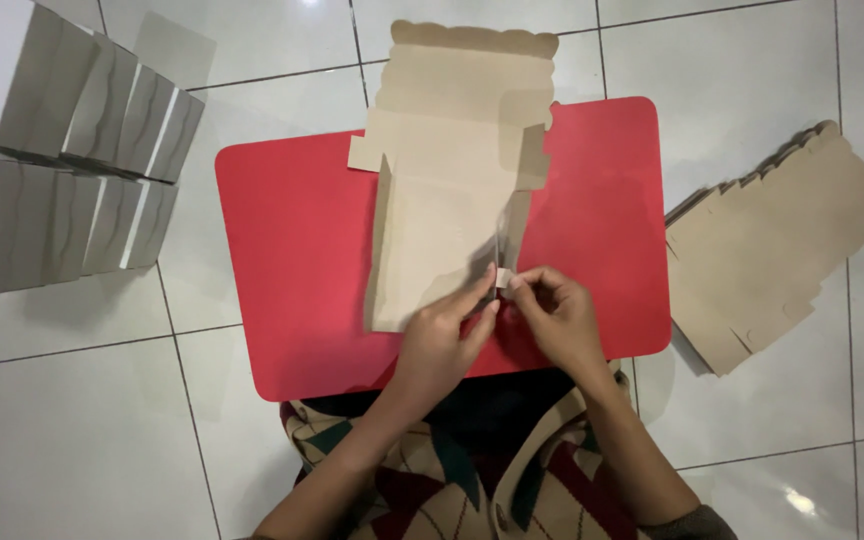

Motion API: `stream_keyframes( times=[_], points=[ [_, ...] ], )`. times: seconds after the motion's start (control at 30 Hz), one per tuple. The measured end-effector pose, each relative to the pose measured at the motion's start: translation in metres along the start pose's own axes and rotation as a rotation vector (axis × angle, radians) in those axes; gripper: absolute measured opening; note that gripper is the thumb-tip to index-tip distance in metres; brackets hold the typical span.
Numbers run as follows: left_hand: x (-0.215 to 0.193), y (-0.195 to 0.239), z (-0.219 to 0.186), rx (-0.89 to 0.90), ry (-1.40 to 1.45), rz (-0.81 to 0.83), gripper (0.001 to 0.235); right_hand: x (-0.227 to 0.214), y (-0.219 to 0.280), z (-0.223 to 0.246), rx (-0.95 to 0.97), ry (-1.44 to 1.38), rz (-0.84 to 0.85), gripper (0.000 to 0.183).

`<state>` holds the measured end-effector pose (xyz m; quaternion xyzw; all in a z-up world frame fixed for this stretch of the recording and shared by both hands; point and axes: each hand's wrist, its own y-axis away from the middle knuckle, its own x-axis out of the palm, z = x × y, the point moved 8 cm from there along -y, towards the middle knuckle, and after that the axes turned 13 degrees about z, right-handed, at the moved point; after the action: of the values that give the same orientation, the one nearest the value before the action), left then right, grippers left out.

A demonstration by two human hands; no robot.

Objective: The person assembles two white cardboard boxes from flat pre-cut pieces on a red stool. They fold the sides, tuck in tabs, and close the lids, then place the finished boxes on the floor.

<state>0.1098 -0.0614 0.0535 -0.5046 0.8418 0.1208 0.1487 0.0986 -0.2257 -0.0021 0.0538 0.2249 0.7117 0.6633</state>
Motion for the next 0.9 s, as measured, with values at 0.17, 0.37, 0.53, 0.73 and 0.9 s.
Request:
stream_keyframes(
  times=[0.17, 0.37, 0.53, 0.73, 0.9],
  points=[
    [0.012, 0.004, 0.014, 0.000, -0.141, 0.018, 0.042, 0.005, -0.001, 0.018, -0.027, 0.035, 0.074, 0.007],
    [0.009, 0.006, -0.001, -0.002, -0.153, 0.045, 0.047, 0.004, -0.008, -0.025, 0.036, -0.348, 0.135, 0.007],
    [0.011, 0.000, 0.007, 0.022, -0.052, 0.080, 0.051, 0.010, -0.020, -0.038, 0.031, -0.436, 0.212, 0.010],
    [0.004, 0.000, 0.000, 0.014, -0.068, 0.039, 0.045, 0.003, -0.021, -0.032, 0.029, -0.273, 0.221, 0.017],
    [0.003, 0.002, 0.000, 0.001, -0.338, -0.063, 0.041, 0.005, -0.014, 0.000, -0.054, 0.009, 0.211, 0.022]
  ],
)
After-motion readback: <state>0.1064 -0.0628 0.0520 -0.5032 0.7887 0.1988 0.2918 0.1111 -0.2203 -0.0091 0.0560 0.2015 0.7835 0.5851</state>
